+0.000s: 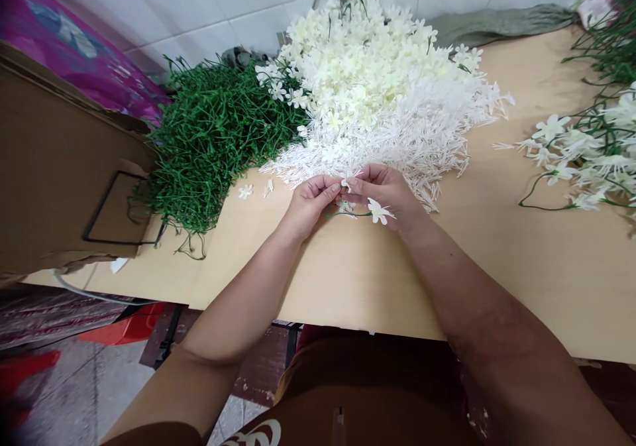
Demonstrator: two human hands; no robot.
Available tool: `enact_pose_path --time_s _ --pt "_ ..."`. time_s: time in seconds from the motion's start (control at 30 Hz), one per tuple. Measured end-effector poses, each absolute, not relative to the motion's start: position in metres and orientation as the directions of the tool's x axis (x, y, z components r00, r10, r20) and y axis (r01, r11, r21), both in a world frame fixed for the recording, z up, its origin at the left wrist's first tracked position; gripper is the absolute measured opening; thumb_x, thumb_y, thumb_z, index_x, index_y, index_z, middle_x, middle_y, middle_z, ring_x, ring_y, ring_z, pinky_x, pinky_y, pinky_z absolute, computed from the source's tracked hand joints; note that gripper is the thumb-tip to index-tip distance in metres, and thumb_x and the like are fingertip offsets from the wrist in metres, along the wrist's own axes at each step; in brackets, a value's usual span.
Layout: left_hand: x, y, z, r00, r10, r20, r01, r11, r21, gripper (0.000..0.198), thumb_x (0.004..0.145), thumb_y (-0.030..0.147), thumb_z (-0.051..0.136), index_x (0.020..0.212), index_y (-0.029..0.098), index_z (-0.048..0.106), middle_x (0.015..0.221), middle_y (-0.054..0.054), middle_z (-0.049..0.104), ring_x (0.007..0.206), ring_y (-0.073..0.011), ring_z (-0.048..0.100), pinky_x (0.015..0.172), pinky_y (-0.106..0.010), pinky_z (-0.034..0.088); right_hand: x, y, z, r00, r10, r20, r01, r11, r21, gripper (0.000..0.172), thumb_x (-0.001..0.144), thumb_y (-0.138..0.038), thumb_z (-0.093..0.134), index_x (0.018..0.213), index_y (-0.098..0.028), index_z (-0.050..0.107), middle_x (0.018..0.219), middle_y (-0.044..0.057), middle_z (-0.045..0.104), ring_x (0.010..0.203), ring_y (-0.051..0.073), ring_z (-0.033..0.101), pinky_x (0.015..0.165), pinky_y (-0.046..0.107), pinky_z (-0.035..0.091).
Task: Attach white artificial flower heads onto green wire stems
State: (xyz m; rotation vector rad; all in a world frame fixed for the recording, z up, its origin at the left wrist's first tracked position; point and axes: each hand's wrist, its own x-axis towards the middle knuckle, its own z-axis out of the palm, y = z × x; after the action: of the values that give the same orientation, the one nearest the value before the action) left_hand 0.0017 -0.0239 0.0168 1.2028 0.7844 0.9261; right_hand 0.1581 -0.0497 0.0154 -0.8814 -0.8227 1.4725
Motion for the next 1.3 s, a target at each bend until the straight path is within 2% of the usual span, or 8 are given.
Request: enact_pose_path --time_s 0.1,0.2,0.33,0.47,0.67,0.93,1.13,1.3 --pt "0.001 -0.023 0.016 0.423 0.905 -0.036 -0.161 0.114 0.980 0.051 0.055 0.060 0.084 0.065 0.016 0.060 0.058 0.004 0.059 0.059 -0.0086 0.056 0.060 -0.023 0.046 0.158 -0.051 0.017 -0.048 0.998 -0.042 -0.411 -0.058 -0.910 0.043 0.048 -0.043 0.095 0.062 -0.021 0.061 0.063 -0.004 0.063 0.063 0.013 0.066 0.074 0.039 0.064" --pt "0.001 -0.023 0.016 0.410 0.910 -0.052 -0.143 0.121 0.982 0.051 0.055 0.060 0.084 0.064 0.016 0.059 0.056 0.004 0.058 0.054 -0.0075 0.052 0.057 -0.022 0.043 0.159 -0.051 0.019 -0.038 0.999 0.018 -0.284 0.007 -0.959 0.043 0.051 -0.045 0.093 0.063 -0.020 0.061 0.065 -0.003 0.063 0.063 0.013 0.065 0.069 0.035 0.062" --pt "0.001 -0.022 0.014 0.391 0.919 -0.051 -0.129 0.110 0.985 0.042 0.066 0.049 0.082 0.064 0.016 0.057 0.054 0.005 0.054 0.052 -0.0072 0.048 0.054 -0.022 0.040 0.160 -0.050 0.014 -0.006 0.993 0.116 -0.155 0.114 -0.981 0.045 0.050 -0.046 0.093 0.064 -0.020 0.059 0.067 -0.002 0.061 0.063 0.014 0.062 0.063 0.033 0.060" --pt "0.002 -0.023 0.013 0.382 0.923 -0.050 -0.136 0.109 0.985 0.037 0.072 0.043 0.079 0.064 0.016 0.056 0.055 0.005 0.052 0.054 -0.0079 0.047 0.057 -0.023 0.039 0.160 -0.049 0.012 -0.005 0.989 0.148 -0.103 0.147 -0.984 0.042 0.051 -0.045 0.092 0.064 -0.019 0.061 0.070 0.000 0.063 0.064 0.014 0.062 0.063 0.032 0.059" --pt "0.003 -0.021 0.008 0.368 0.928 -0.055 -0.102 0.099 0.990 0.034 0.076 0.037 0.077 0.064 0.016 0.054 0.054 0.006 0.049 0.052 -0.0077 0.043 0.055 -0.022 0.035 0.159 -0.054 0.017 -0.025 0.993 0.113 -0.113 0.109 -0.988 0.041 0.053 -0.046 0.091 0.063 -0.020 0.062 0.068 -0.001 0.063 0.061 0.013 0.061 0.055 0.029 0.058" --pt "0.000 -0.018 0.006 0.367 0.929 -0.040 -0.003 0.044 0.999 0.023 0.080 0.012 0.069 0.062 0.016 0.055 0.056 0.004 0.054 0.056 -0.0091 0.044 0.058 -0.023 0.034 0.152 -0.054 0.007 -0.009 0.998 0.062 -0.138 0.060 -0.989 0.038 0.057 -0.037 0.091 0.064 -0.019 0.058 0.067 -0.001 0.062 0.063 0.015 0.065 0.063 0.032 0.061" --pt "-0.003 -0.017 0.006 0.411 0.910 -0.047 0.032 0.037 0.999 0.024 0.081 0.014 0.068 0.063 0.016 0.053 0.056 0.004 0.052 0.054 -0.0087 0.042 0.055 -0.022 0.032 0.148 -0.053 0.002 -0.015 1.000 -0.007 -0.232 -0.010 -0.973 0.046 0.050 -0.047 0.092 0.063 -0.020 0.058 0.067 -0.002 0.062 0.064 0.014 0.065 0.068 0.035 0.064" --pt "-0.004 -0.017 0.007 0.463 0.884 -0.066 0.076 0.035 0.996 0.024 0.082 0.016 0.066 0.064 0.016 0.049 0.058 0.004 0.051 0.054 -0.0081 0.042 0.054 -0.022 0.033 0.147 -0.054 0.005 -0.029 0.999 -0.033 -0.227 -0.038 -0.973 0.048 0.045 -0.043 0.095 0.061 -0.020 0.056 0.066 -0.003 0.061 0.064 0.014 0.064 0.065 0.033 0.062"
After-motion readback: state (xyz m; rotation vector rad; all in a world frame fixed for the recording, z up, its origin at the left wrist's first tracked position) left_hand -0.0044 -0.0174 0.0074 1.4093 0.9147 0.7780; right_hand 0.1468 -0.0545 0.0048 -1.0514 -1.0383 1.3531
